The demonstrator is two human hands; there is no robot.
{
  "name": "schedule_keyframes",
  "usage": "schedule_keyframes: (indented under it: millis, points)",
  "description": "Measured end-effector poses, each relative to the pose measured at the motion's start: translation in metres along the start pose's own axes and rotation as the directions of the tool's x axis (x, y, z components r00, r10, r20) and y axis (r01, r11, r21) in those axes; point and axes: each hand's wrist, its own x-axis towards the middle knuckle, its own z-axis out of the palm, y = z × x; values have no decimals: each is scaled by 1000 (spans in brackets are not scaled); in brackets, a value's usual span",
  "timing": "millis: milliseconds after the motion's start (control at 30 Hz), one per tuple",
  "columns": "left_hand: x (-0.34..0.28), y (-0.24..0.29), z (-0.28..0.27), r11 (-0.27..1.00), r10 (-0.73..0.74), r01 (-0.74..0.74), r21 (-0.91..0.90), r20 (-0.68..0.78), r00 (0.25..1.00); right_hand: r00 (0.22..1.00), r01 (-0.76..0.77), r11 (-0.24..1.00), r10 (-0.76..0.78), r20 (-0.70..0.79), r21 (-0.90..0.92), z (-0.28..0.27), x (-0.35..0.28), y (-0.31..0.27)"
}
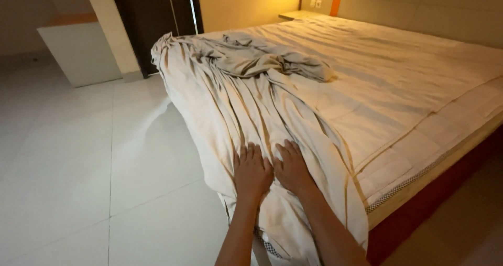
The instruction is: The person spreads a white sheet over a mattress, smoothing it out by hand. They pull the sheet taut across the surface and tuck the edges under the mattress to secure it.
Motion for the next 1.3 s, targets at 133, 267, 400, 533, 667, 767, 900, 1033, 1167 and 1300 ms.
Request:
schedule_keyframes:
  millis: [133, 267, 400, 533, 667, 767, 900, 1033, 1167, 1300]
  points:
    - [-7, 5, -9, 1000, -21, 20, -20, -8, 1000, 999, -39, 999, 39, 35, -2, -10, 1, -9]
    - [-8, 6, -9, 999, -31, 31, -32, -1, 1000, 1000, -6, 1000, 6, 19, 15, -11, -1, -9]
    - [-5, 1, -2, 995, -46, 41, -95, -49, 998, 999, 29, 1000, -29, 13, 8, -12, 2, -10]
    - [-1, 1, -3, 991, -66, 59, -121, -61, 996, 999, 36, 999, -36, 19, 4, -11, 8, -9]
    - [8, -1, 0, 997, -55, 49, -61, -106, 993, 1000, -9, 999, 9, 19, 31, -13, 13, -13]
    - [-2, 5, -10, 997, -56, 51, -66, -75, 996, 991, -93, 995, 88, 104, 43, -27, 4, -26]
    - [-3, 15, -31, 998, -30, 22, -67, -109, 994, 978, -138, 989, 128, 164, 48, -38, 7, -33]
    - [1, 4, -9, 994, -104, 105, -3, -176, 979, 973, -68, 997, 73, 217, -27, -28, 6, -19]
    - [2, -21, 34, 997, -14, 27, 73, -178, 984, 975, 84, 987, -53, 215, -135, 1, -1, 10]
    - [8, -24, 7, 997, -78, 78, -15, 50, 996, 944, -74, 995, 90, 317, -62, -37, 10, -37]
